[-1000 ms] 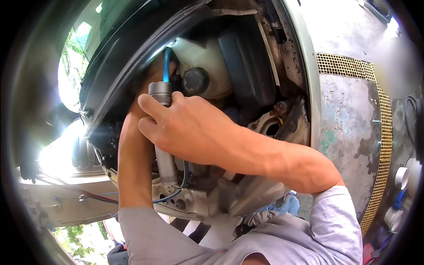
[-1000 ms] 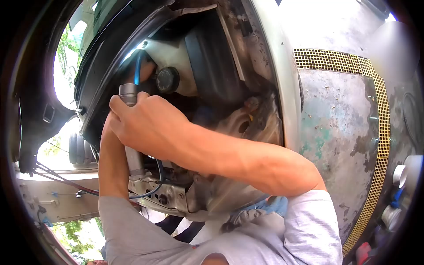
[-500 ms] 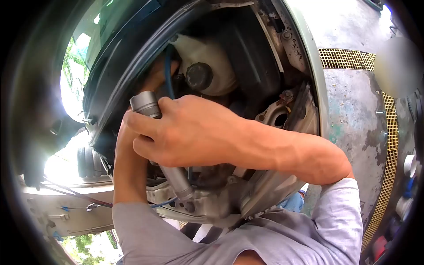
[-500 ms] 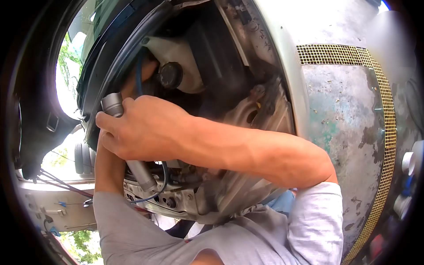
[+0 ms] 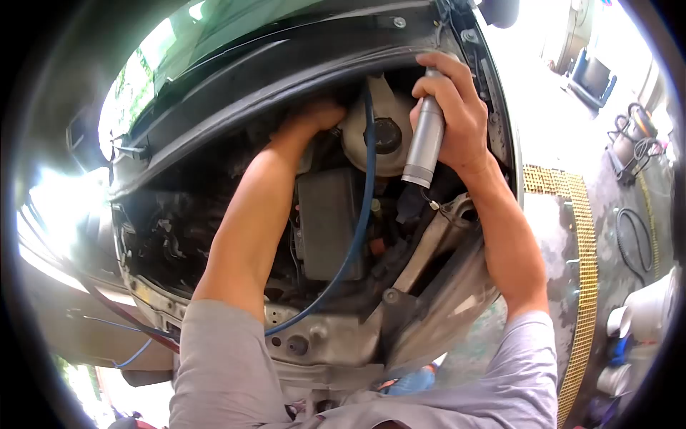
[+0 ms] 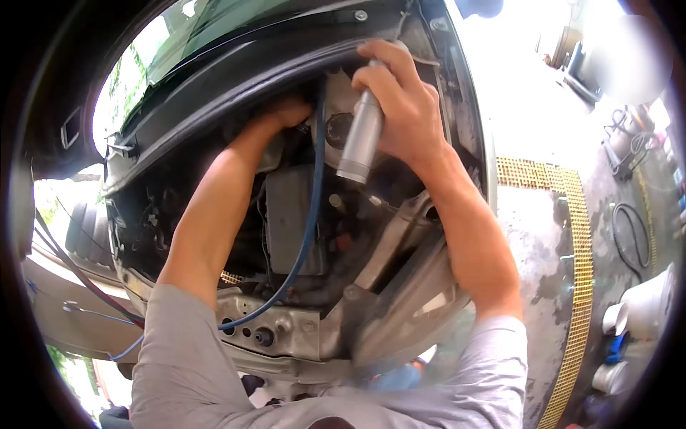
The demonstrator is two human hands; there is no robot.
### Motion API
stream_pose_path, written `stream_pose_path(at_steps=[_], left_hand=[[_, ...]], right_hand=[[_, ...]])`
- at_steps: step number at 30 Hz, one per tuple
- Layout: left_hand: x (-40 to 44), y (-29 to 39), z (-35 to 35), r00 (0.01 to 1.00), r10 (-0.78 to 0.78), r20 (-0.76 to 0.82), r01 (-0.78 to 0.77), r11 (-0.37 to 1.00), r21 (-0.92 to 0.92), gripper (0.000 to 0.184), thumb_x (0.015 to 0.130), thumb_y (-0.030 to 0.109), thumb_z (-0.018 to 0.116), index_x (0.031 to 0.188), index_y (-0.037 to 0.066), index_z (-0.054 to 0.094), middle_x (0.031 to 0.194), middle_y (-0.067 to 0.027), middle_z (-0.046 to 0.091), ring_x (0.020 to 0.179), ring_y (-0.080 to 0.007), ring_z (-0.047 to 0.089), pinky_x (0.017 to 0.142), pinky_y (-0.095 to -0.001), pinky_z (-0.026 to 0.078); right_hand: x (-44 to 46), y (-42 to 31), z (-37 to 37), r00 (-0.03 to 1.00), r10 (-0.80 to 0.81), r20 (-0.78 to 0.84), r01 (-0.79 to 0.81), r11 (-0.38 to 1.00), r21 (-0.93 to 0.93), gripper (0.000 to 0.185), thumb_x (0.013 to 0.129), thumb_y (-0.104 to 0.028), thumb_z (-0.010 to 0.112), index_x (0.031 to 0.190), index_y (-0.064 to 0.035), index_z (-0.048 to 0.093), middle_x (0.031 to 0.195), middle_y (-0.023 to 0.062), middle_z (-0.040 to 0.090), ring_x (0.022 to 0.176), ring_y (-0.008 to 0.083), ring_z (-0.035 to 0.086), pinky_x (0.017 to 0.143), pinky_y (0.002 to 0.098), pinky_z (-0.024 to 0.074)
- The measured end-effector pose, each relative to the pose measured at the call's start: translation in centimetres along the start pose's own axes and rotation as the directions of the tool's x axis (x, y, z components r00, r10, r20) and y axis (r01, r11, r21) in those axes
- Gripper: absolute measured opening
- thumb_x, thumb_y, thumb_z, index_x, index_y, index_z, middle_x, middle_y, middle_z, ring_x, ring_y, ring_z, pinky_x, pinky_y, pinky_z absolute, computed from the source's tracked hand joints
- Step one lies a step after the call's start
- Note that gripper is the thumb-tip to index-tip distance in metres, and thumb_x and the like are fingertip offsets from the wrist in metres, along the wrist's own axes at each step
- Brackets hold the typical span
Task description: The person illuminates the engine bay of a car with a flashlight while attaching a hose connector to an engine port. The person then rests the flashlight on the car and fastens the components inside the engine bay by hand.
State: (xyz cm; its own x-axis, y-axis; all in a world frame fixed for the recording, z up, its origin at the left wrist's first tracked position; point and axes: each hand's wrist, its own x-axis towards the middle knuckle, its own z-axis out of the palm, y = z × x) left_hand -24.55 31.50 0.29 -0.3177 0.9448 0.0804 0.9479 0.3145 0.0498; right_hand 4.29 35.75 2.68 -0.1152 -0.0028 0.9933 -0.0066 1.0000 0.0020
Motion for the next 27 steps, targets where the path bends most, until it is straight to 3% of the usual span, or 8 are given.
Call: stream_pose_path(at_steps=[3,6,12,15,18,22,25,27], left_hand=[[-1.5,0.9,-0.2,0.986,0.015,-0.166,-0.023,0.999,-0.046,0.060,0.091,0.035,0.057,0.143,0.007,0.052,0.147,-0.0217,0.051,0.140,-0.0354,0.044,0.116,-0.0434,0.035],[-1.1,0.7,-0.1,0.977,0.012,-0.215,-0.036,0.994,-0.107,0.060,0.093,0.042,0.057,0.144,0.009,0.052,0.149,-0.0201,0.050,0.140,-0.0350,0.043,0.116,-0.0433,0.035],[-0.4,-1.3,1.8,0.922,0.058,-0.383,-0.074,0.997,-0.027,0.063,0.093,0.043,0.060,0.146,0.011,0.050,0.151,-0.0187,0.047,0.140,-0.0361,0.043,0.117,-0.0449,0.033],[0.7,-2.3,3.2,0.929,0.032,-0.370,-0.034,0.999,0.000,0.071,0.088,0.041,0.068,0.147,0.008,0.047,0.152,-0.0204,0.045,0.140,-0.0372,0.042,0.117,-0.0457,0.033],[-1.4,-1.9,-0.8,0.999,-0.026,-0.028,0.023,0.995,-0.100,0.082,0.081,0.040,0.074,0.149,0.006,0.043,0.152,-0.0223,0.043,0.141,-0.0376,0.040,0.118,-0.0457,0.032],[-4.8,-0.9,-2.0,0.998,-0.020,-0.058,0.020,1.000,-0.005,0.088,0.079,0.039,0.077,0.151,0.005,0.038,0.154,-0.0227,0.041,0.141,-0.0394,0.040,0.117,-0.0458,0.034],[-9.7,1.8,-3.6,0.976,-0.201,-0.081,0.194,0.978,-0.082,0.077,0.084,0.038,0.074,0.147,0.004,0.045,0.148,-0.0231,0.048,0.139,-0.0388,0.043,0.114,-0.0459,0.036],[-14.0,3.6,-3.9,0.962,-0.210,-0.175,0.180,0.968,-0.174,0.062,0.089,0.037,0.070,0.138,0.002,0.054,0.138,-0.0234,0.057,0.131,-0.0379,0.051,0.109,-0.0451,0.041]], right_hand=[[-0.4,0.2,0.3,0.999,0.025,0.046,-0.024,0.999,-0.025,0.027,0.067,-0.001,0.074,0.091,-0.0075,0.064,0.121,0.0134,0.063,0.087,0.0314,0.070,0.065,0.0357,0.0595],[-0.3,0.4,0.4,0.999,0.033,0.021,-0.032,0.999,-0.041,0.026,0.068,-0.001,0.073,0.091,-0.0074,0.063,0.121,0.0135,0.063,0.088,0.0327,0.070,0.066,0.0369,0.0597],[-0.3,0.5,0.5,0.992,0.128,0.010,-0.128,0.992,-0.006,0.025,0.070,0.002,0.071,0.092,-0.0065,0.063,0.121,0.0141,0.063,0.093,0.0344,0.070,0.070,0.0387,0.0599],[-0.5,0.9,0.7,0.985,0.170,-0.030,-0.170,0.985,0.019,0.023,0.071,0.002,0.071,0.092,-0.0061,0.063,0.119,0.0148,0.063,0.095,0.0344,0.069,0.071,0.0387,0.0597],[-0.4,1.0,0.6,0.974,0.228,-0.009,-0.228,0.973,0.015,0.023,0.073,0.002,0.070,0.093,-0.0061,0.063,0.119,0.0150,0.062,0.094,0.0348,0.068,0.071,0.0387,0.0594],[-0.3,1.0,0.6,0.970,0.242,-0.001,-0.242,0.970,0.030,0.023,0.073,0.001,0.069,0.093,-0.0066,0.062,0.120,0.0147,0.062,0.093,0.0353,0.068,0.070,0.0396,0.0593],[-0.3,1.0,0.8,0.986,0.166,-0.018,-0.166,0.985,-0.041,0.023,0.073,0.001,0.070,0.093,-0.0072,0.062,0.120,0.0146,0.062,0.093,0.0357,0.069,0.070,0.0400,0.0599],[-0.2,0.5,0.7,0.996,0.087,0.011,-0.086,0.994,-0.064,0.021,0.075,0.001,0.069,0.094,-0.0059,0.063,0.121,0.0156,0.062,0.096,0.0360,0.069,0.073,0.0393,0.0598]])
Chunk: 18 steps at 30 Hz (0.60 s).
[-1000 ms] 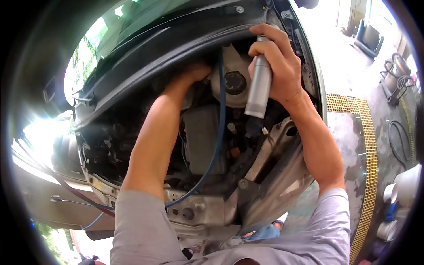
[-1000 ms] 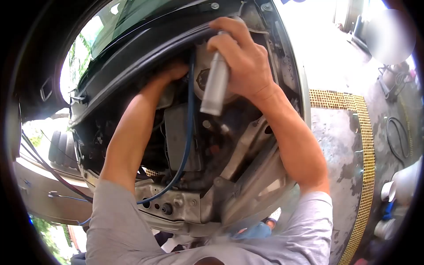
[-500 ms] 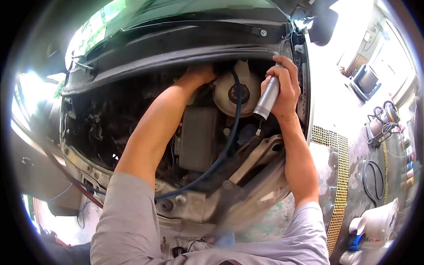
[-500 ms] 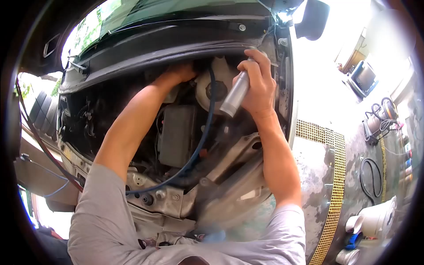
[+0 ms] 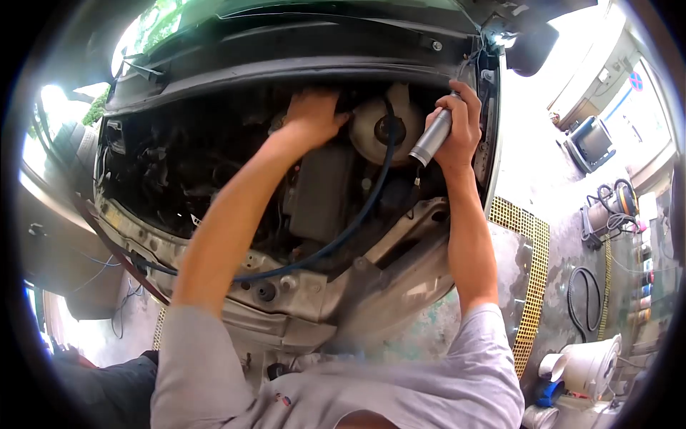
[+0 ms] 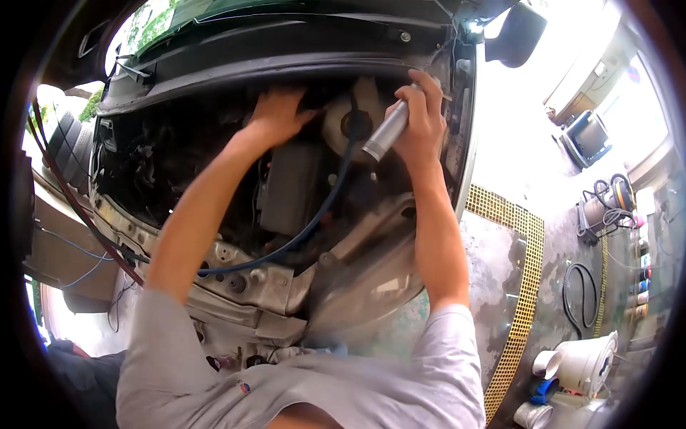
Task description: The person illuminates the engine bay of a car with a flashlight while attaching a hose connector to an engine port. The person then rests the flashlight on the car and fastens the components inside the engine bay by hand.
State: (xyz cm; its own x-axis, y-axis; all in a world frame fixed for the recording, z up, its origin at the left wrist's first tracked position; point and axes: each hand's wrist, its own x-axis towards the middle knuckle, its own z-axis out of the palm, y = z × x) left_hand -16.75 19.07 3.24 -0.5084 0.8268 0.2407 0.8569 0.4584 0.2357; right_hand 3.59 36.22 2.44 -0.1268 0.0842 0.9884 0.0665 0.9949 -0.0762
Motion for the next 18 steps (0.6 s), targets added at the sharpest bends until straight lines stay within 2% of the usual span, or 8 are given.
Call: stream_pose_path(at_steps=[3,4,5,7,10,11,15,18], left_hand=[[-8.6,2.4,-3.3,0.975,0.012,-0.220,-0.102,0.909,-0.404,0.042,0.095,0.033,0.067,0.117,-0.002,0.068,0.112,-0.0215,0.070,0.106,-0.0316,0.069,0.092,-0.0389,0.052],[-11.5,2.7,-4.0,0.967,-0.043,-0.249,-0.114,0.807,-0.580,0.038,0.095,0.030,0.067,0.114,-0.003,0.069,0.100,-0.0182,0.072,0.087,-0.0211,0.072,0.080,-0.0308,0.054],[-14.0,2.7,-4.9,0.971,-0.081,-0.226,-0.083,0.770,-0.632,0.038,0.097,0.029,0.067,0.116,-0.004,0.068,0.097,-0.0135,0.073,0.085,-0.0133,0.069,0.077,-0.0268,0.053],[-17.7,1.8,-4.6,0.987,-0.093,-0.134,-0.088,0.387,-0.918,0.052,0.102,0.041,0.057,0.127,-0.005,0.063,0.099,-0.0111,0.073,0.087,-0.0135,0.068,0.079,-0.0278,0.054],[-21.0,0.9,-6.0,0.987,0.099,0.129,0.132,-0.027,-0.991,0.066,0.104,0.051,0.048,0.142,-0.003,0.051,0.107,-0.0109,0.071,0.092,-0.0146,0.068,0.082,-0.0285,0.054],[-21.5,0.0,-6.0,0.974,0.156,0.163,0.188,-0.158,-0.969,0.056,0.102,0.036,0.060,0.141,-0.003,0.051,0.114,-0.0099,0.068,0.100,-0.0121,0.062,0.086,-0.0279,0.050],[-22.9,-1.8,-7.3,0.977,0.176,0.120,0.134,-0.064,-0.989,0.070,0.095,0.033,0.070,0.148,-0.003,0.041,0.112,-0.0119,0.068,0.097,-0.0125,0.065,0.084,-0.0295,0.053],[-23.1,-3.4,-9.8,0.967,0.152,0.206,0.184,0.147,-0.972,0.061,0.095,0.019,0.068,0.147,-0.003,0.043,0.093,-0.0065,0.065,0.068,-0.0075,0.061,0.055,-0.0241,0.051]], right_hand=[[-0.1,-1.6,-0.3,0.996,-0.061,0.063,0.058,0.997,0.043,0.016,0.080,0.001,0.069,0.095,-0.0025,0.064,0.122,0.0201,0.064,0.100,0.0347,0.069,0.081,0.0376,0.0581],[0.1,-3.3,-0.5,0.998,-0.031,0.062,0.024,0.994,0.107,0.016,0.081,0.001,0.070,0.095,-0.0023,0.064,0.122,0.0209,0.064,0.099,0.0336,0.069,0.081,0.0373,0.0581],[0.4,-5.9,-0.8,0.998,-0.003,0.062,-0.008,0.985,0.171,0.017,0.081,0.000,0.071,0.096,-0.0022,0.064,0.122,0.0216,0.065,0.098,0.0325,0.070,0.081,0.0371,0.0581],[0.9,-11.7,-1.2,0.992,0.004,0.127,-0.034,0.970,0.239,0.022,0.080,0.000,0.074,0.099,-0.0026,0.064,0.121,0.0226,0.065,0.096,0.0327,0.071,0.077,0.0368,0.0588],[-0.2,-19.5,-1.9,0.933,-0.011,0.360,-0.047,0.988,0.150,0.037,0.070,0.001,0.076,0.105,-0.0048,0.065,0.127,0.0195,0.063,0.096,0.0327,0.071,0.074,0.0382,0.0591],[-0.3,-21.5,-1.9,0.925,0.004,0.379,-0.022,0.999,0.043,0.040,0.069,0.000,0.075,0.108,-0.0043,0.065,0.130,0.0172,0.061,0.095,0.0314,0.070,0.075,0.0373,0.0586],[1.4,-27.4,-0.8,0.843,0.090,0.531,0.027,0.978,-0.209,0.046,0.071,-0.005,0.069,0.117,-0.0014,0.064,0.136,0.0118,0.058,0.092,0.0283,0.066,0.079,0.0361,0.0566],[1.8,-29.0,0.9,0.792,0.084,0.604,0.099,0.960,-0.263,0.051,0.074,-0.007,0.067,0.124,0.0005,0.061,0.137,0.0116,0.057,0.090,0.0282,0.064,0.081,0.0352,0.0554]])
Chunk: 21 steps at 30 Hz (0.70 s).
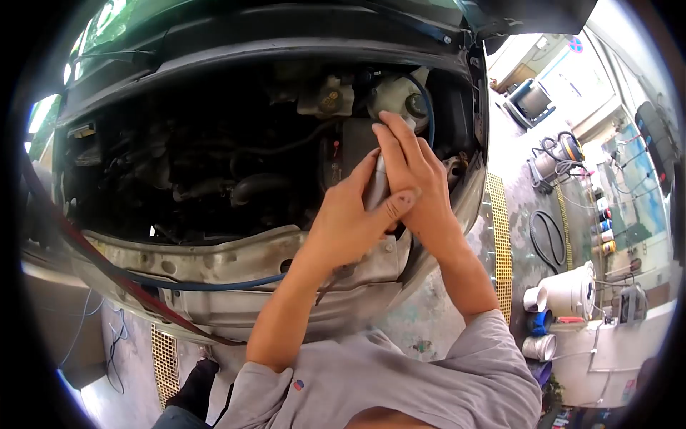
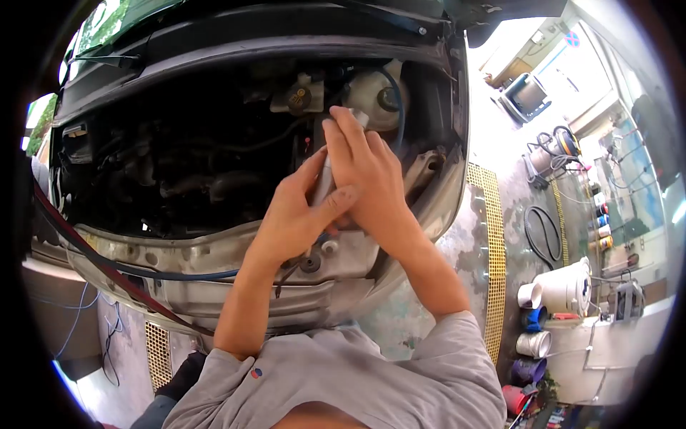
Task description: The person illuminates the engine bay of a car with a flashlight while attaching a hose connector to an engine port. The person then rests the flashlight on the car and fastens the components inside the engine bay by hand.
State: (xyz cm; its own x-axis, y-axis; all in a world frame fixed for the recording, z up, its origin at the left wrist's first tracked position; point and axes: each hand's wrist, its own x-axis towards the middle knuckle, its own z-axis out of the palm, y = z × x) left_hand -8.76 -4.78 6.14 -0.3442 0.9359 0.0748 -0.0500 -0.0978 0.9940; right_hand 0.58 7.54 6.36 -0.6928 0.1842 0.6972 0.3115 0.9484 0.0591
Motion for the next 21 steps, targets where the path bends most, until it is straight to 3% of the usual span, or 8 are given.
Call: stream_pose_path(at_steps=[3,5,6,11,14,17,20,21], left_hand=[[1.0,-1.4,-3.1,0.995,-0.082,0.049,0.086,0.993,-0.085,0.054,0.098,0.022,0.065,0.143,-0.003,0.049,0.088,-0.0069,0.065,0.053,-0.0067,0.054,0.042,-0.0225,0.044],[1.8,-2.5,-5.2,0.989,-0.098,-0.108,0.072,0.973,-0.221,0.050,0.098,0.024,0.063,0.139,-0.003,0.052,0.087,-0.0077,0.065,0.048,-0.0068,0.051,0.039,-0.0218,0.039],[2.2,-2.8,-6.0,0.976,-0.114,-0.187,0.057,0.957,-0.285,0.048,0.099,0.026,0.062,0.137,-0.003,0.054,0.087,-0.0081,0.066,0.046,-0.0069,0.050,0.037,-0.0214,0.037],[5.2,-3.3,-8.0,0.984,-0.109,-0.142,0.043,0.915,-0.401,0.040,0.100,0.022,0.058,0.130,-0.004,0.059,0.083,-0.0078,0.064,0.042,-0.0067,0.045,0.035,-0.0217,0.032],[6.2,-2.5,-7.4,0.942,-0.082,-0.325,-0.091,0.870,-0.485,0.040,0.099,0.021,0.058,0.130,-0.005,0.059,0.083,-0.0079,0.064,0.041,-0.0067,0.043,0.034,-0.0223,0.031],[6.3,-3.3,-8.2,0.930,-0.152,-0.335,-0.057,0.840,-0.540,0.041,0.099,0.022,0.059,0.130,-0.005,0.058,0.082,-0.0078,0.063,0.040,-0.0077,0.042,0.034,-0.0231,0.030],[5.5,-4.5,-8.4,0.926,-0.208,-0.315,-0.036,0.782,-0.622,0.040,0.099,0.024,0.059,0.127,-0.005,0.059,0.083,-0.0081,0.062,0.040,-0.0085,0.043,0.034,-0.0236,0.031],[5.4,-4.5,-8.4,0.926,-0.208,-0.317,-0.049,0.764,-0.643,0.041,0.099,0.024,0.059,0.128,-0.005,0.058,0.083,-0.0083,0.062,0.040,-0.0085,0.043,0.034,-0.0236,0.031]], right_hand=[[0.9,0.1,1.0,0.992,0.030,0.119,-0.054,0.978,0.200,0.052,0.078,0.001,0.058,0.130,0.0011,0.057,0.138,0.0156,0.056,0.102,0.0309,0.065,0.087,0.0390,0.0545],[0.8,2.0,2.3,0.966,0.191,0.175,-0.241,0.909,0.339,0.050,0.081,0.006,0.050,0.131,0.0023,0.056,0.134,0.0193,0.059,0.111,0.0351,0.063,0.092,0.0423,0.0530],[1.3,3.2,2.7,0.945,0.312,0.094,-0.326,0.900,0.290,0.050,0.083,0.008,0.056,0.132,0.0002,0.058,0.128,0.0190,0.063,0.095,0.0271,0.072,0.080,0.0329,0.0573],[6.4,11.1,9.0,0.993,0.052,0.105,-0.033,0.983,-0.179,0.034,0.092,-0.015,0.059,0.122,0.0008,0.062,0.112,0.0205,0.068,0.093,0.0348,0.071,0.086,0.0428,0.0565],[10.0,13.1,14.1,0.903,0.146,0.405,0.025,0.922,-0.387,0.039,0.092,-0.024,0.058,0.122,0.0015,0.062,0.112,0.0248,0.068,0.105,0.0390,0.067,0.095,0.0471,0.0524],[12.2,12.6,16.3,0.686,0.382,0.620,-0.072,0.883,-0.465,0.042,0.092,-0.023,0.058,0.124,0.0029,0.060,0.112,0.0274,0.068,0.114,0.0407,0.063,0.101,0.0464,0.0495],[10.3,17.4,21.3,0.944,0.042,0.326,0.148,0.832,-0.535,0.039,0.091,-0.023,0.058,0.121,0.0025,0.064,0.111,0.0285,0.069,0.113,0.0426,0.064,0.101,0.0465,0.0495],[11.0,17.6,21.3,0.908,0.142,0.395,0.087,0.856,-0.510,0.037,0.091,-0.024,0.058,0.116,0.0013,0.067,0.113,0.0276,0.069,0.114,0.0428,0.063,0.102,0.0469,0.0484]])
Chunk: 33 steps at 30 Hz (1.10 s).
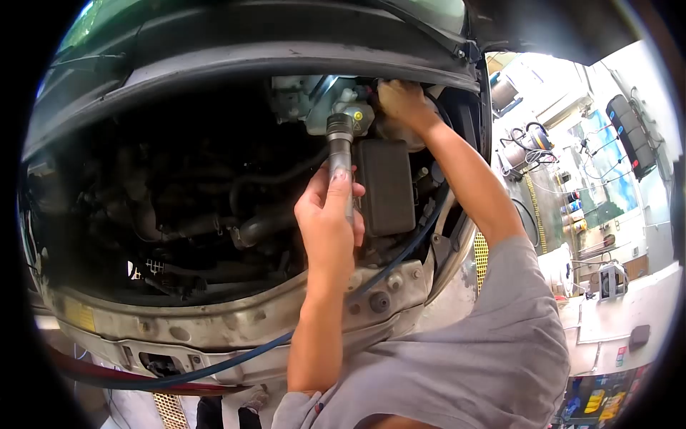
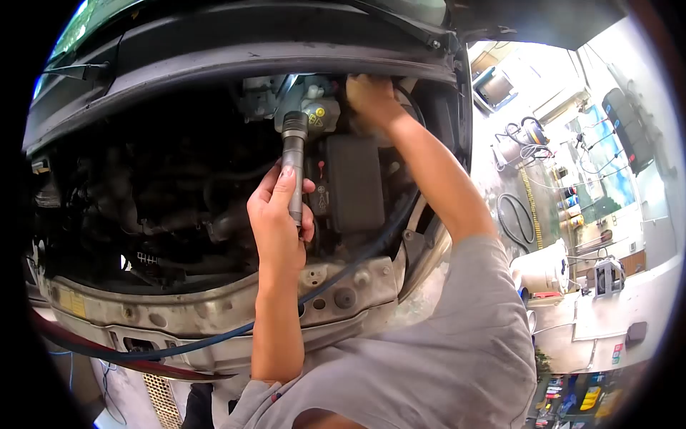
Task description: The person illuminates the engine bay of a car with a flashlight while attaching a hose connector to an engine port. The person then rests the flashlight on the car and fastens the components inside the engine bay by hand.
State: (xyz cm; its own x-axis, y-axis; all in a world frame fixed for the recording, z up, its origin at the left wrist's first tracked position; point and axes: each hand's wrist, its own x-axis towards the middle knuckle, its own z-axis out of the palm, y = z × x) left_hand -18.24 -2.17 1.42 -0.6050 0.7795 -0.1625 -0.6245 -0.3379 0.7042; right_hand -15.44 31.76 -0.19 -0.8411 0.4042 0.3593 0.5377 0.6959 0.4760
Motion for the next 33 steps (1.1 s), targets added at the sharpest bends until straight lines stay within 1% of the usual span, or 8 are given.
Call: stream_pose_path(at_steps=[3,12,18,22,24,27,30,33], left_hand=[[0.0,-0.1,-0.5,0.999,0.013,-0.053,-0.014,0.999,-0.031,0.042,0.099,0.026,0.059,0.127,-0.005,0.058,0.084,-0.0088,0.062,0.041,-0.0086,0.045,0.035,-0.0237,0.032],[0.7,0.2,-1.9,0.988,0.057,-0.144,-0.060,0.998,-0.017,0.043,0.101,0.028,0.057,0.127,-0.006,0.056,0.084,-0.0097,0.062,0.041,-0.0097,0.047,0.035,-0.0238,0.031],[1.1,-0.3,-2.5,0.983,0.098,-0.157,-0.086,0.993,0.078,0.047,0.100,0.030,0.058,0.132,-0.004,0.057,0.084,-0.0100,0.061,0.042,-0.0096,0.045,0.036,-0.0244,0.030],[1.1,-0.3,-2.6,0.982,0.094,-0.166,-0.074,0.990,0.122,0.039,0.100,0.029,0.058,0.124,-0.002,0.061,0.083,-0.0079,0.062,0.041,-0.0089,0.045,0.035,-0.0232,0.029],[1.2,-0.4,-2.6,0.978,0.098,-0.183,-0.070,0.985,0.155,0.040,0.100,0.029,0.058,0.124,-0.002,0.061,0.083,-0.0079,0.062,0.041,-0.0089,0.045,0.035,-0.0231,0.029],[1.2,-0.5,-2.5,0.976,0.111,-0.187,-0.076,0.980,0.183,0.041,0.100,0.030,0.057,0.125,-0.003,0.060,0.083,-0.0078,0.061,0.041,-0.0087,0.044,0.035,-0.0229,0.030],[0.9,-0.6,-2.3,0.978,0.118,-0.170,-0.082,0.976,0.202,0.043,0.100,0.030,0.057,0.127,-0.003,0.060,0.083,-0.0080,0.061,0.042,-0.0087,0.044,0.036,-0.0232,0.029],[0.7,-0.4,-2.2,0.980,0.130,-0.152,-0.096,0.972,0.212,0.044,0.100,0.030,0.057,0.128,-0.003,0.060,0.082,-0.0086,0.060,0.042,-0.0089,0.043,0.037,-0.0238,0.029]], right_hand=[[2.0,0.2,-1.9,0.945,-0.011,0.326,-0.056,0.979,0.195,0.040,0.086,-0.028,0.062,0.114,-0.0002,0.070,0.119,0.0260,0.067,0.119,0.0426,0.060,0.103,0.0475,0.0472],[2.6,-1.4,-0.9,0.993,0.115,0.015,-0.116,0.984,0.132,0.043,0.084,-0.024,0.065,0.124,-0.0071,0.066,0.138,0.0169,0.057,0.133,0.0368,0.048,0.110,0.0501,0.0382],[3.2,-1.3,2.6,0.994,0.106,-0.004,-0.105,0.989,0.103,0.038,0.079,-0.019,0.063,0.116,-0.0114,0.067,0.134,0.0176,0.058,0.130,0.0394,0.049,0.110,0.0532,0.0345],[4.1,-1.6,3.4,0.968,0.216,-0.127,-0.176,0.946,0.271,0.027,0.080,-0.018,0.063,0.104,-0.0092,0.071,0.128,0.0172,0.062,0.128,0.0388,0.052,0.107,0.0504,0.0389],[4.2,-1.6,2.6,0.955,0.286,-0.083,-0.230,0.887,0.401,0.024,0.079,-0.017,0.064,0.100,-0.0088,0.073,0.126,0.0176,0.064,0.126,0.0384,0.054,0.105,0.0487,0.0414],[4.0,-1.9,1.5,0.967,0.252,0.043,-0.254,0.926,0.278,0.026,0.079,-0.018,0.065,0.102,-0.0093,0.073,0.120,0.0184,0.066,0.120,0.0381,0.059,0.100,0.0468,0.0460],[3.8,-0.6,1.5,0.994,0.030,0.109,-0.057,0.965,0.255,0.026,0.077,-0.017,0.067,0.102,-0.0104,0.073,0.114,0.0185,0.069,0.114,0.0372,0.063,0.098,0.0465,0.0482],[4.2,-0.8,1.0,0.985,0.020,0.172,-0.074,0.948,0.309,0.025,0.076,-0.016,0.067,0.100,-0.0106,0.073,0.109,0.0181,0.070,0.109,0.0359,0.066,0.093,0.0448,0.0515]])
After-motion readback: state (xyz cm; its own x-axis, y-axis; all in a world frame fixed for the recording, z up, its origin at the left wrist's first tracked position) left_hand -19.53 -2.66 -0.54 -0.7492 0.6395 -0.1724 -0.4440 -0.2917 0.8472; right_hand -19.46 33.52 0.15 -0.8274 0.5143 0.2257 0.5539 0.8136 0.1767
